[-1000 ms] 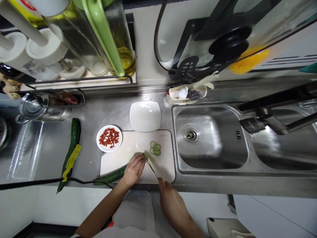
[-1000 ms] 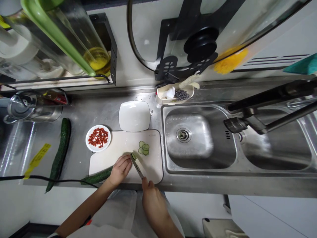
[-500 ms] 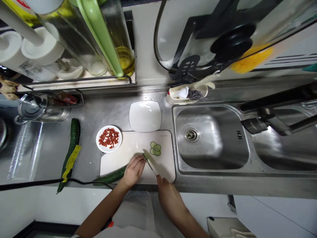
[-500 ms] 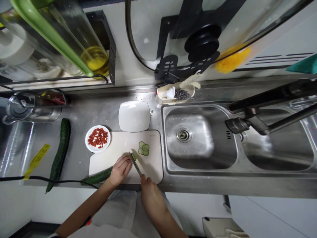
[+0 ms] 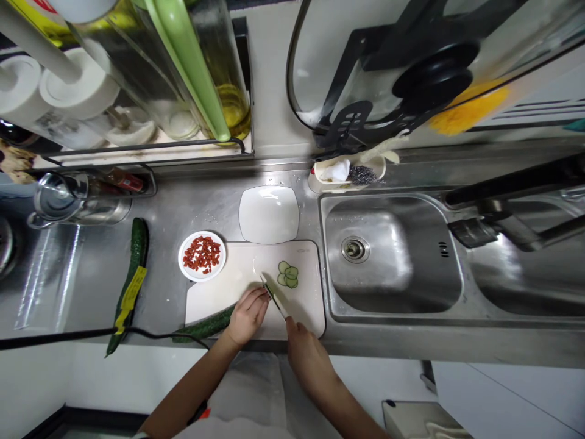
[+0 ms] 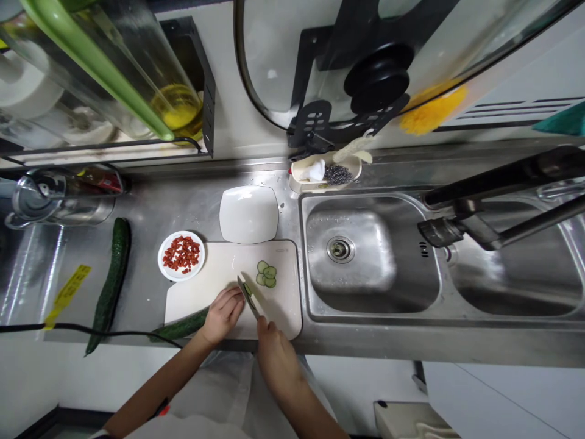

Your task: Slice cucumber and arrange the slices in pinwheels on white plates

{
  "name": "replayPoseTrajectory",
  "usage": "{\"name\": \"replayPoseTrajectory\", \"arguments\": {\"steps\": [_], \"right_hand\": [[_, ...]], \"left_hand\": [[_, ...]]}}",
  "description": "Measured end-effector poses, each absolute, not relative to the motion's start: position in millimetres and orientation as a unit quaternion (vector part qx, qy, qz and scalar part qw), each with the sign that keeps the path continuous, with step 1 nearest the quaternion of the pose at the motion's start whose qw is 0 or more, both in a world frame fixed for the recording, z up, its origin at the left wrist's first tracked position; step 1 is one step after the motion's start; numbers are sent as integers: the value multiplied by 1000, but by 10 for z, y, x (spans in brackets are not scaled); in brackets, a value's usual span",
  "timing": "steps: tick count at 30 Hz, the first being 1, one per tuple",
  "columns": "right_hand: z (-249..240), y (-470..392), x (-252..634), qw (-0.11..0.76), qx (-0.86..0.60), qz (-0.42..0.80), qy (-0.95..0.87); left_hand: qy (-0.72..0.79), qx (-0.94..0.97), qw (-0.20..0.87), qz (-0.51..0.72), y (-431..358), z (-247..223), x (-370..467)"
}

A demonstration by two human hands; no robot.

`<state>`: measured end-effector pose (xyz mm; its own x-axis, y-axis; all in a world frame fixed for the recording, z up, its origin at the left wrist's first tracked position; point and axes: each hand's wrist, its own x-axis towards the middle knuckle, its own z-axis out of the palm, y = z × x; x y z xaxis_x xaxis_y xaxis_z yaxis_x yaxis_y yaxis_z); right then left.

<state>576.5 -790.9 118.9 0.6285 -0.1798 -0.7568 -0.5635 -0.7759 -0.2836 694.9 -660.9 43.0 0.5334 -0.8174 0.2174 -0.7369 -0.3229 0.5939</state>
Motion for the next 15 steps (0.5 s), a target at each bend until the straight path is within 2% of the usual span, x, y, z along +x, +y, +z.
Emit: {"name": "replayPoseTrajectory", "arguments": {"steps": [15], "right_hand": [[987, -7857, 5933, 264, -871, 357, 211]], "left_hand": [[-480, 810, 329, -72, -6611, 426, 6945]]}}
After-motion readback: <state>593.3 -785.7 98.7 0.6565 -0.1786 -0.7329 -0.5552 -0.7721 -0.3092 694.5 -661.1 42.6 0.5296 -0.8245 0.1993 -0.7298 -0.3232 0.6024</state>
